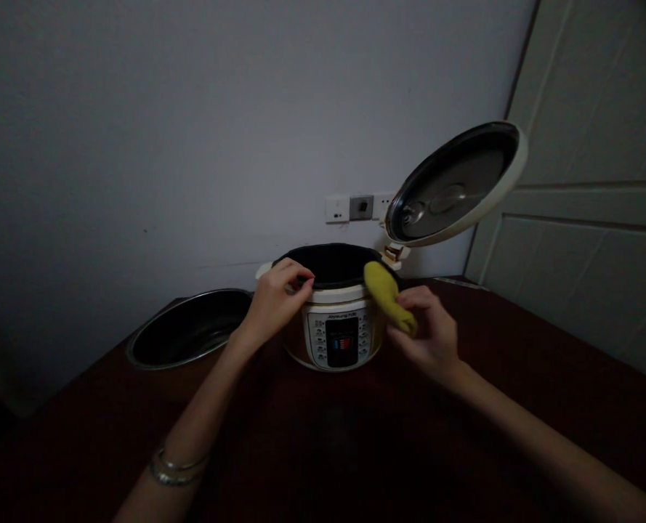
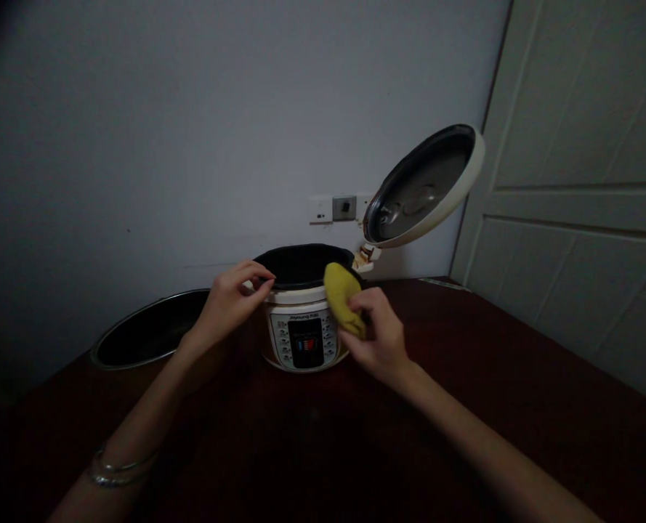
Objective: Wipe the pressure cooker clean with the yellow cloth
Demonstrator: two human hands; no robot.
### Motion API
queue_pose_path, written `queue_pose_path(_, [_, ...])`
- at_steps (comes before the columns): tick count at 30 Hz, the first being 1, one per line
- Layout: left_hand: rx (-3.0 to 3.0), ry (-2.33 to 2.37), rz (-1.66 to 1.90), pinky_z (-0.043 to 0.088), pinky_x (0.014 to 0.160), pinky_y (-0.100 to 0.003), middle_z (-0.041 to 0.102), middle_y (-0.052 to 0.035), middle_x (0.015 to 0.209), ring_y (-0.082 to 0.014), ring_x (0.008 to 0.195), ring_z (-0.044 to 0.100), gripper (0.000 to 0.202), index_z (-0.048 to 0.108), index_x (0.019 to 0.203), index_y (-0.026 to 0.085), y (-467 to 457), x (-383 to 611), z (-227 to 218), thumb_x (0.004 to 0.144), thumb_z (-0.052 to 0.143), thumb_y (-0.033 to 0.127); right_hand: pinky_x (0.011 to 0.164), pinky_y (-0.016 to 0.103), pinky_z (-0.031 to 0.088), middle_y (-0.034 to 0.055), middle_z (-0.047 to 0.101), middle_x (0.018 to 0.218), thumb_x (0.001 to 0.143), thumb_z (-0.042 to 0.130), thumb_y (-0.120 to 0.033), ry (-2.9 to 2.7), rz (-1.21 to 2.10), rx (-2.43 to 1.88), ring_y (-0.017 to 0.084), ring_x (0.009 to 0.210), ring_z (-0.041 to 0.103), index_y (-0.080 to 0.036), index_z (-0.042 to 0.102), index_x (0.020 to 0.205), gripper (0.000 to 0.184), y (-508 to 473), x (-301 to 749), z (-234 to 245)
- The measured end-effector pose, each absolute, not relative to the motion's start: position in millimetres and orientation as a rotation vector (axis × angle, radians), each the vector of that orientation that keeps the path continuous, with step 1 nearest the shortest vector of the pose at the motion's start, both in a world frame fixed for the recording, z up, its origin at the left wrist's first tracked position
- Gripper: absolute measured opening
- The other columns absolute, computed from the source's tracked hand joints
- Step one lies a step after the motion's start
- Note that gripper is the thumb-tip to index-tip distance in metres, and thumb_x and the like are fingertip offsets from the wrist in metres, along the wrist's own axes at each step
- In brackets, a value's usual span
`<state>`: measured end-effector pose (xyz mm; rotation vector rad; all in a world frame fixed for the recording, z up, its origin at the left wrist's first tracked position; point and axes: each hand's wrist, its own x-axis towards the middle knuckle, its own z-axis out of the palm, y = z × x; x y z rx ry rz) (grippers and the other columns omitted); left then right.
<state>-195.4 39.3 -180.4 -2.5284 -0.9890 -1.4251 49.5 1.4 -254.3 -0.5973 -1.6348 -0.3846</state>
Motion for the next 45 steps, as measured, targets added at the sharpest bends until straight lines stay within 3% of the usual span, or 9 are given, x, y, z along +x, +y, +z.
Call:
queue_pose_path(5, [-2.572, -0.937, -1.406, 0.041, 0.062, -0.025, 0.06, -0.0009, 0.08, -0.0107, 0.068, 0.052, 0.004, 0.065, 0.081, 0.017, 52, -199, -185, 0.081, 0.062, 0.02, 0.087, 0.043, 0.041, 0.006, 0.065, 0.097, 0.084, 0.059, -0.025, -2.061, -0.92, -0.368, 0.021, 0.094, 0.057, -0.024, 0.061, 0.097, 0.014, 24, 31, -256])
queue_pose_path(9, [-2.652, -0.899, -1.427, 0.04, 0.06, -0.024, 0.059, -0.0005, 0.078, -0.0108, 0.069, 0.053, 0.007, 0.066, 0.077, 0.017, 57, -201, -188, 0.081, 0.06, 0.018, 0.079, 0.045, 0.04, 0.0108, 0.062, 0.101, 0.083, 0.061, -0.041, -1.942, -0.958, -0.559, 0.026, 0.093, 0.054, -0.023, 0.063, 0.105, 0.028, 32, 23, -257])
queue_pose_path(18, [-2.655, -0.902, -1.472, 0.037, 0.057, -0.023, 0.053, 0.0012, 0.07, -0.0104, 0.064, 0.049, 0.009, 0.068, 0.073, 0.018, 60, -202, -188, 0.08, 0.062, 0.018, 0.067, 0.034, 0.037, 0.0082, 0.066, 0.092, 0.088, 0.054, -0.027, -1.953, -0.951, -0.437, 0.021, 0.085, 0.056, -0.019, 0.064, 0.105, 0.021, 33, 5, -268])
queue_pose_path(22, [-2.651, -0.91, -1.47, 0.037, 0.057, -0.024, 0.054, 0.001, 0.07, -0.0104, 0.065, 0.049, 0.009, 0.068, 0.074, 0.017, 61, -202, -189, 0.08, 0.062, 0.018, 0.062, 0.031, 0.035, 0.0074, 0.068, 0.087, 0.089, 0.048, -0.013, -2.117, -0.985, -0.385, 0.016, 0.074, 0.055, -0.014, 0.064, 0.096, 0.018, 25, -10, -299])
queue_pose_path(28, [-2.656, -0.904, -1.473, 0.038, 0.057, -0.024, 0.055, 0.0003, 0.071, -0.0107, 0.065, 0.049, 0.01, 0.068, 0.074, 0.017, 60, -203, -190, 0.08, 0.06, 0.019, 0.061, 0.03, 0.035, 0.0073, 0.065, 0.081, 0.091, 0.043, -0.013, -2.348, -0.943, -0.384, 0.015, 0.071, 0.055, -0.012, 0.064, 0.095, 0.021, 20, -20, -340])
queue_pose_path(34, [-2.7, -0.927, -1.481, 0.039, 0.056, -0.024, 0.057, -0.0011, 0.073, -0.0117, 0.067, 0.052, 0.013, 0.069, 0.075, 0.017, 56, -203, -186, 0.081, 0.058, 0.018, 0.075, 0.033, 0.039, 0.0051, 0.069, 0.09, 0.092, 0.042, -0.015, -2.235, -1.03, -0.368, 0.016, 0.085, 0.058, -0.016, 0.066, 0.095, 0.025, 18, -20, -310])
queue_pose_path(41, [-2.712, -0.917, -1.46, 0.04, 0.057, -0.024, 0.057, -0.0007, 0.074, -0.0114, 0.068, 0.053, 0.013, 0.069, 0.076, 0.017, 53, -204, -184, 0.082, 0.057, 0.017, 0.076, 0.036, 0.039, 0.0034, 0.071, 0.091, 0.089, 0.05, -0.013, -1.938, -1.112, -0.53, 0.018, 0.084, 0.057, -0.021, 0.067, 0.094, 0.019, 21, -32, -247])
queue_pose_path(45, [-2.689, -0.9, -1.453, 0.04, 0.06, -0.025, 0.055, -0.0002, 0.071, -0.0112, 0.067, 0.052, 0.021, 0.066, 0.07, 0.017, 54, -204, -184, 0.087, 0.054, 0.021, 0.074, 0.034, 0.039, 0.0045, 0.07, 0.094, 0.09, 0.049, -0.013, -1.973, -1.076, -0.498, 0.018, 0.084, 0.056, -0.018, 0.066, 0.092, 0.019, 26, -44, -242])
